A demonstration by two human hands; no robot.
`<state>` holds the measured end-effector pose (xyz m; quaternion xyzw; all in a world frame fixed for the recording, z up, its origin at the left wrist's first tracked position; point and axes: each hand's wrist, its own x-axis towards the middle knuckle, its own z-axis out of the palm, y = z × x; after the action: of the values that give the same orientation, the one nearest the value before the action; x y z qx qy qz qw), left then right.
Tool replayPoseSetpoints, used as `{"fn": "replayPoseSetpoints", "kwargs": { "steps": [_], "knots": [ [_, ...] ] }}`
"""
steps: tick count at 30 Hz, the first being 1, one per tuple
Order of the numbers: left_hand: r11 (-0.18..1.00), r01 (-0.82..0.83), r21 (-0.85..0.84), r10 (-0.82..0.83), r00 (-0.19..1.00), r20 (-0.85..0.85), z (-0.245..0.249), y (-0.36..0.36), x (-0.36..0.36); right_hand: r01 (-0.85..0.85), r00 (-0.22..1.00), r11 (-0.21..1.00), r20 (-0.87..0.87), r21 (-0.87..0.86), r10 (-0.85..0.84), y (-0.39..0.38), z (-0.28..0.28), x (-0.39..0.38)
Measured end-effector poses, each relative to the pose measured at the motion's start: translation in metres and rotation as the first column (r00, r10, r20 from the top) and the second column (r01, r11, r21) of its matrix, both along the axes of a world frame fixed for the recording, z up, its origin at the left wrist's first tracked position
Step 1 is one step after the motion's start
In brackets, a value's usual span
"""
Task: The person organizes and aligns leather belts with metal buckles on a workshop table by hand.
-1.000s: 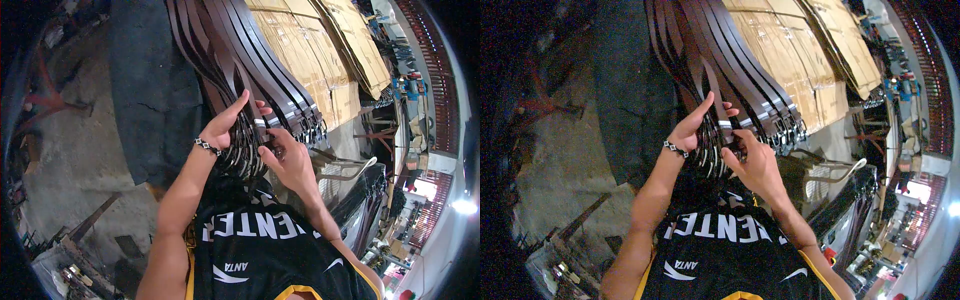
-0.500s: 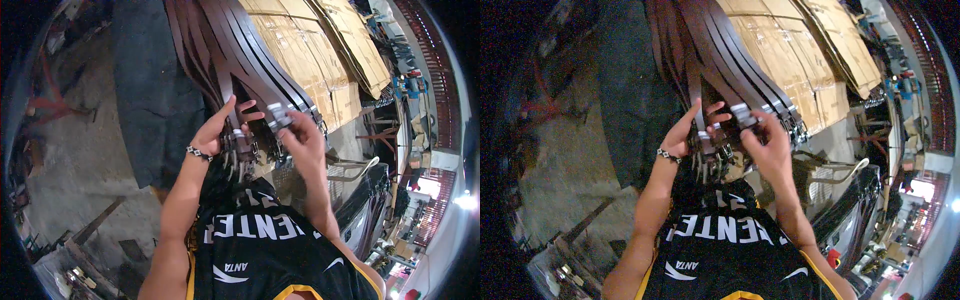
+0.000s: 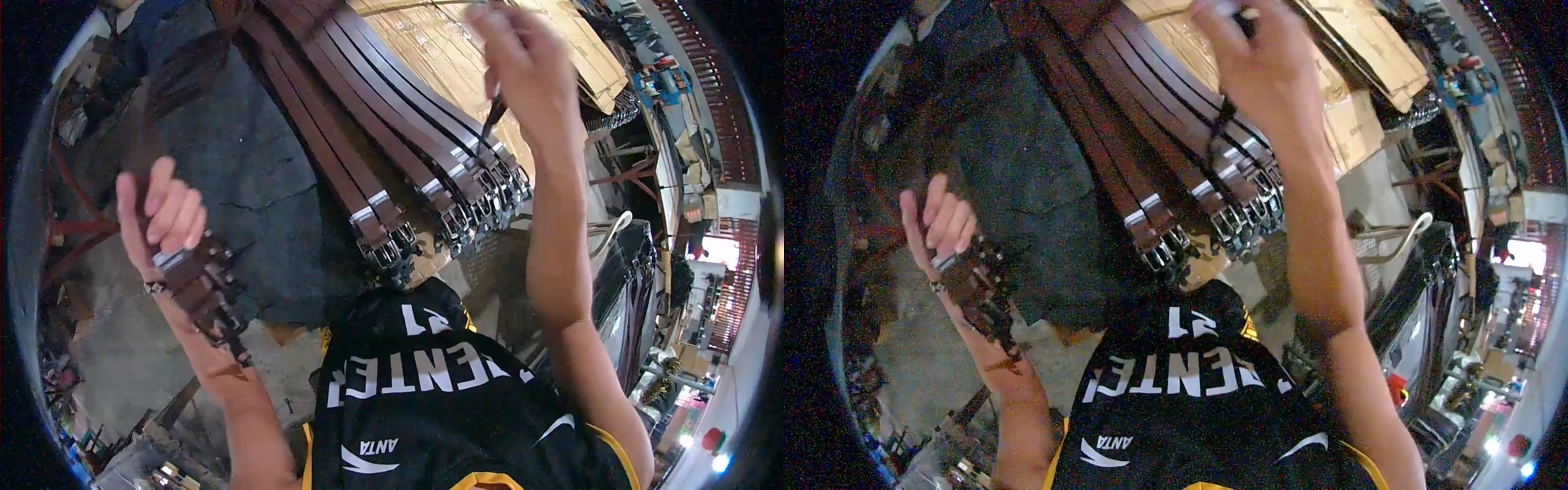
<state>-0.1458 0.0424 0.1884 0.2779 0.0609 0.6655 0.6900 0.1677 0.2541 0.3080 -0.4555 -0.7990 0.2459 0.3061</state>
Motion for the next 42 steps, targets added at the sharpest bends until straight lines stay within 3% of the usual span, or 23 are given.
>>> {"fn": "replayPoseSetpoints", "kwargs": {
  "steps": [1,2,3,4,5,7,9,12,15,17,20,21,22,24,26,27,28,29,30,33,35,38,42],
  "knots": [
    [0.999,-0.001,0.053,0.004,0.999,-0.044,-0.005,-0.007,-0.009,0.048,0.996,0.997,-0.072,-0.066,-0.053,-0.014,-0.004,0.0],
    [0.983,-0.05,-0.179,0.063,0.996,0.068,-0.015,-0.024,0.005,0.092,0.983,0.987,-0.144,-0.131,-0.111,-0.027,-0.008,0.001],
    [0.916,-0.077,-0.393,0.149,0.976,0.157,-0.028,-0.042,0.028,-0.028,0.994,0.989,-0.112,-0.144,0.012,-0.045,-0.04,0.006],
    [0.786,-0.142,-0.602,0.135,0.989,-0.057,-0.049,-0.055,0.045,-0.15,0.987,0.975,-0.087,-0.163,0.137,-0.063,-0.073,0.011],
    [0.597,-0.242,-0.765,0.072,0.966,-0.25,-0.077,-0.063,0.06,-0.184,0.975,0.957,0.084,-0.224,0.207,-0.082,-0.099,0.022],
    [0.763,0.206,-0.612,-0.114,0.976,0.187,-0.141,-0.077,0.085,-0.17,0.97,0.821,0.053,-0.545,0.236,-0.109,-0.131,0.022],
    [0.604,0.11,-0.789,-0.046,0.994,0.103,-0.157,-0.077,0.109,-0.133,0.988,0.601,-0.061,-0.788,0.139,-0.124,-0.132,0.01],
    [0.656,0.136,-0.743,0.0,0.984,0.18,-0.175,-0.074,0.12,-0.352,0.935,0.492,-0.329,-0.796,0.136,-0.137,-0.154,-0.004],
    [0.716,0.136,-0.684,-0.009,0.983,0.185,-0.172,-0.068,0.122,-0.438,0.881,0.215,-0.464,-0.873,-0.09,-0.152,-0.149,-0.014],
    [0.725,0.139,-0.674,-0.009,0.981,0.192,-0.16,-0.066,0.126,-0.49,0.855,0.216,-0.514,-0.844,-0.069,-0.157,-0.141,-0.018],
    [0.519,-0.046,-0.854,0.101,0.995,0.008,-0.121,-0.057,0.136,-0.667,0.731,0.272,-0.679,-0.693,0.063,-0.161,-0.123,-0.024],
    [0.602,-0.066,-0.796,-0.024,0.995,-0.101,-0.127,-0.053,0.128,-0.696,0.711,0.238,-0.696,-0.677,0.1,-0.159,-0.12,-0.022],
    [0.601,-0.146,-0.786,-0.015,0.981,-0.194,-0.129,-0.053,0.135,-0.726,0.685,0.202,-0.716,-0.657,0.135,-0.156,-0.114,-0.02],
    [0.7,-0.101,-0.707,-0.027,0.986,-0.167,-0.12,-0.046,0.138,-0.724,0.684,0.133,-0.678,-0.677,0.269,-0.147,-0.114,-0.013],
    [0.859,0.118,-0.499,-0.102,0.993,0.06,-0.129,-0.038,0.13,-0.659,0.736,0.247,-0.541,-0.711,0.406,-0.15,-0.146,0.006],
    [0.819,0.019,-0.574,-0.069,0.996,-0.065,-0.124,-0.035,0.132,-0.631,0.751,0.306,-0.464,-0.712,0.469,-0.152,-0.156,0.012],
    [0.767,-0.084,-0.637,-0.042,0.983,-0.18,-0.119,-0.03,0.143,-0.546,0.822,0.169,-0.485,-0.821,0.299,-0.151,-0.141,0.014],
    [0.703,-0.19,-0.685,-0.022,0.957,-0.288,-0.113,-0.026,0.153,-0.535,0.829,0.144,-0.485,-0.833,0.277,-0.148,-0.141,0.021],
    [0.649,-0.101,-0.754,-0.046,0.984,-0.171,-0.106,-0.024,0.155,-0.527,0.836,0.123,-0.487,-0.841,0.251,-0.145,-0.143,0.026],
    [0.825,0.006,-0.565,-0.084,0.99,-0.114,-0.119,-0.017,0.155,-0.515,0.848,0.03,-0.505,-0.857,0.161,-0.131,-0.156,0.034],
    [0.83,0.036,-0.557,-0.094,0.993,-0.077,-0.127,-0.01,0.159,-0.502,0.853,-0.098,-0.511,-0.859,0.105,-0.125,-0.165,0.04],
    [0.825,0.038,-0.563,-0.123,0.986,-0.113,-0.102,0.003,0.159,-0.531,0.841,-0.07,-0.536,-0.844,0.078,-0.127,-0.152,0.035],
    [0.841,0.117,-0.528,-0.116,0.993,0.036,-0.093,0.009,0.157,-0.487,0.861,0.071,-0.466,-0.87,0.202,-0.133,-0.147,0.037]
  ]
}}
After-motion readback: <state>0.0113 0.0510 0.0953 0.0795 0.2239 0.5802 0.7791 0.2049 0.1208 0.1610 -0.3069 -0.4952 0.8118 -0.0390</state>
